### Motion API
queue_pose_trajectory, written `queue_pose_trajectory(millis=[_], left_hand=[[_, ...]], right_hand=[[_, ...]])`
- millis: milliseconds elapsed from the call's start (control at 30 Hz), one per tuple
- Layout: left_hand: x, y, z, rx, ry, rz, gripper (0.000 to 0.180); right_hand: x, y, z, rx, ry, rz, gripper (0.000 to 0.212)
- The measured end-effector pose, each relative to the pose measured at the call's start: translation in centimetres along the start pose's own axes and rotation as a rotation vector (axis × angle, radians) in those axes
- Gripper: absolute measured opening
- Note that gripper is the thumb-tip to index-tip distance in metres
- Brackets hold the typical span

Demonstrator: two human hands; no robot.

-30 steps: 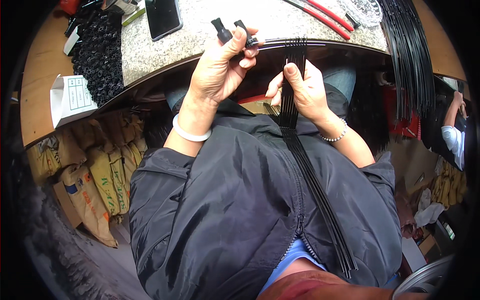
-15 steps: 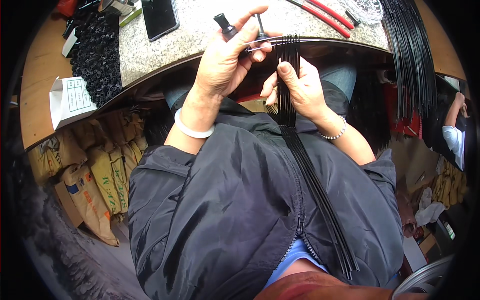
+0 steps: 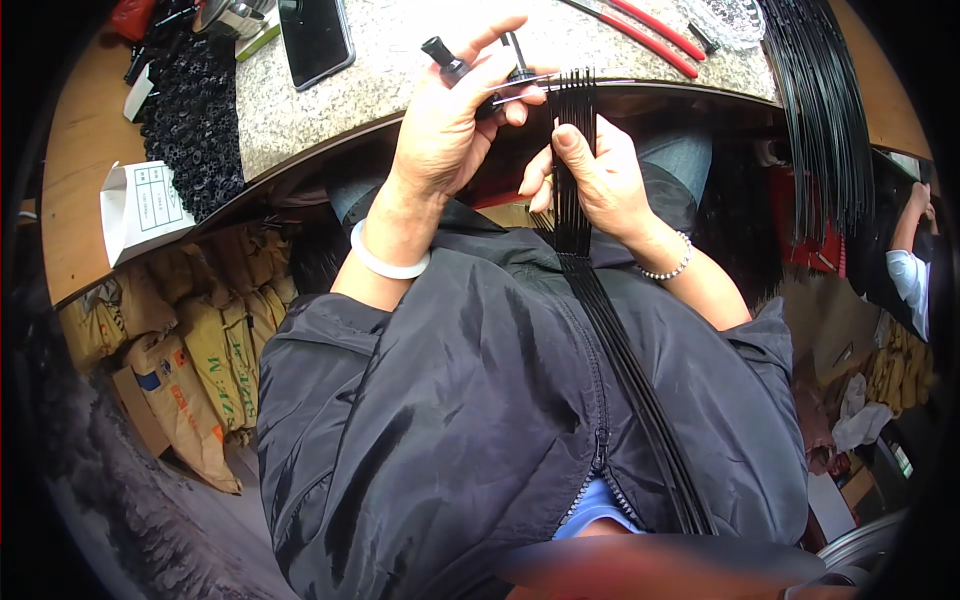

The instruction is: Assembling hair combs by inserting plastic bristles into a handle and trimming them with pliers.

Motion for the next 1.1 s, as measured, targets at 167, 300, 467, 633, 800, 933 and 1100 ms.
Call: queue_pose_trajectory(millis=[167,300,467,633,800,933,1100], left_hand=[[0.0,-0.3,0.0,-0.022,0.034,0.029,0.033],[0.1,-0.6,0.0,-0.018,0.046,0.069,0.028],[0.0,-0.6,-0.3,-0.100,0.026,0.065,0.029],[0.2,-0.3,-0.8,-0.136,-0.009,0.035,0.030],[0.4,0.2,-1.3,-0.228,0.002,0.014,0.030],[0.7,-0.1,-1.0,-0.303,-0.017,0.010,0.030],[1.9,-1.0,-0.9,0.088,-0.106,0.008,0.050]], right_hand=[[0.0,0.1,0.2,0.001,0.003,-0.009,0.037],[0.0,0.1,0.2,-0.023,0.008,-0.010,0.038],[0.2,0.1,0.4,-0.013,0.020,-0.006,0.037],[0.2,0.1,0.3,-0.021,0.013,-0.006,0.036],[0.3,0.2,0.3,0.010,0.009,-0.020,0.034],[0.4,0.2,0.4,-0.004,0.007,-0.018,0.033],[0.7,0.0,0.4,-0.002,0.006,-0.011,0.035]])
Point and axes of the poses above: each hand's wrist, its own x-axis away from the middle knuckle, its own z-axis out of the back of the hand, y = z × x, the point moved 10 cm from there along -x, towards the middle knuckle, and after that the axes turned 6 degrees about -y, right-handed, at the moved point
